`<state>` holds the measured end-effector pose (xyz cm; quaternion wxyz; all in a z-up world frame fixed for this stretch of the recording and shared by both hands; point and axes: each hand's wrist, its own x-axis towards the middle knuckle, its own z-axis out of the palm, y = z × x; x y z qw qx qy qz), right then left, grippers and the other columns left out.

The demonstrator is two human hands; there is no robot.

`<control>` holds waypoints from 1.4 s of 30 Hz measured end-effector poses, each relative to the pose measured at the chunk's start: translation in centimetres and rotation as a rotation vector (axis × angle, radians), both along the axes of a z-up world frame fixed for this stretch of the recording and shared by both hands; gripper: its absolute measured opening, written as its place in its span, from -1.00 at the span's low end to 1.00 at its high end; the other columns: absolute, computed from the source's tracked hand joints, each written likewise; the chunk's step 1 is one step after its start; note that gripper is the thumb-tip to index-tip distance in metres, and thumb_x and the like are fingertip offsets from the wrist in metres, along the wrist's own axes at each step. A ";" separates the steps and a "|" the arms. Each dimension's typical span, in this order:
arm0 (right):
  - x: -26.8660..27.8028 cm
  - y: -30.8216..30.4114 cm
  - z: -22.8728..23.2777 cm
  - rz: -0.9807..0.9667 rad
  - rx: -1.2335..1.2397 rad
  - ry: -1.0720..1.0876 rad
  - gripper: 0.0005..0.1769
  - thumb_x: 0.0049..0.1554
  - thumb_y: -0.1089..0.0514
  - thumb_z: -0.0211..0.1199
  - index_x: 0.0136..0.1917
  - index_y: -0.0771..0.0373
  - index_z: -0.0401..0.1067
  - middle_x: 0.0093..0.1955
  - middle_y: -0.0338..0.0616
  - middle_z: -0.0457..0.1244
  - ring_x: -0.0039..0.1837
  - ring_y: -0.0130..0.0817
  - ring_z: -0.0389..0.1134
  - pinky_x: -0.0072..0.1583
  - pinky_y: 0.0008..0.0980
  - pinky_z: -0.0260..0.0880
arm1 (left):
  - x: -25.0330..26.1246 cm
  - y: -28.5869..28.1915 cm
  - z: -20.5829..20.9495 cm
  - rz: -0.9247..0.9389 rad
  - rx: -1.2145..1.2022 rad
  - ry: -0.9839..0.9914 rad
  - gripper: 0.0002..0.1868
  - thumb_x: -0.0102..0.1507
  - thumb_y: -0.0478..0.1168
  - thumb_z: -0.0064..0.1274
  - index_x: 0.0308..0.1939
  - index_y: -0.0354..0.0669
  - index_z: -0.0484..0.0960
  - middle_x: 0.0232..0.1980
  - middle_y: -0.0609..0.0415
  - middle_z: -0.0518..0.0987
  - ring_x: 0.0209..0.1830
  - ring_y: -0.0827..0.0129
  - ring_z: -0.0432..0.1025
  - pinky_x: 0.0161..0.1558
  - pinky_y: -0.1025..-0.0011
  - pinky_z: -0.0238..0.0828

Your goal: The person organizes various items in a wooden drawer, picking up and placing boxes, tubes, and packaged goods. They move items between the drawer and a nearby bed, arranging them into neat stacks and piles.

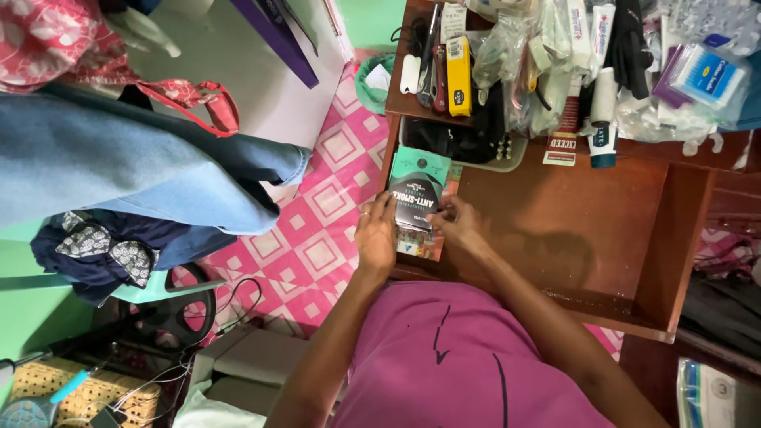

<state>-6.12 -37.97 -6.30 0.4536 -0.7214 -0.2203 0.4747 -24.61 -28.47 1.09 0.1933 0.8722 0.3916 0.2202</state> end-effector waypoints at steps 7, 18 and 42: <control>0.3 -0.6 -0.8 0.028 -0.079 0.110 -0.54 0.07 0.27 0.44 0.18 0.46 0.37 -0.13 0.05 0.39 -0.18 -0.34 0.41 -0.21 -0.36 0.47 | -0.4 -0.4 0.8 -0.042 -0.036 0.180 -0.44 0.13 -0.33 0.10 0.24 -0.33 0.52 0.29 -0.15 0.49 0.26 -0.03 0.36 0.29 0.22 0.30; 0.0 0.9 0.1 -0.133 -0.075 0.042 -0.51 0.09 0.13 0.44 0.22 0.36 0.40 -0.02 -0.09 0.35 -0.17 -0.35 0.35 -0.22 -0.41 0.44 | -2.2 -1.2 2.0 -0.070 -0.245 0.099 -0.47 0.14 -0.31 0.13 0.22 -0.26 0.52 0.29 -0.20 0.48 0.16 -0.10 0.44 0.18 0.09 0.40; 0.0 0.2 2.0 -0.223 0.059 0.129 -0.45 0.08 0.28 0.40 0.32 0.36 0.35 0.09 -0.12 0.33 0.09 -0.31 0.40 0.05 -0.32 0.50 | -2.8 -2.1 3.7 0.037 -0.445 0.011 -0.50 0.16 -0.29 0.21 0.19 -0.18 0.55 0.13 -0.09 0.58 0.07 -0.03 0.51 0.06 0.09 0.43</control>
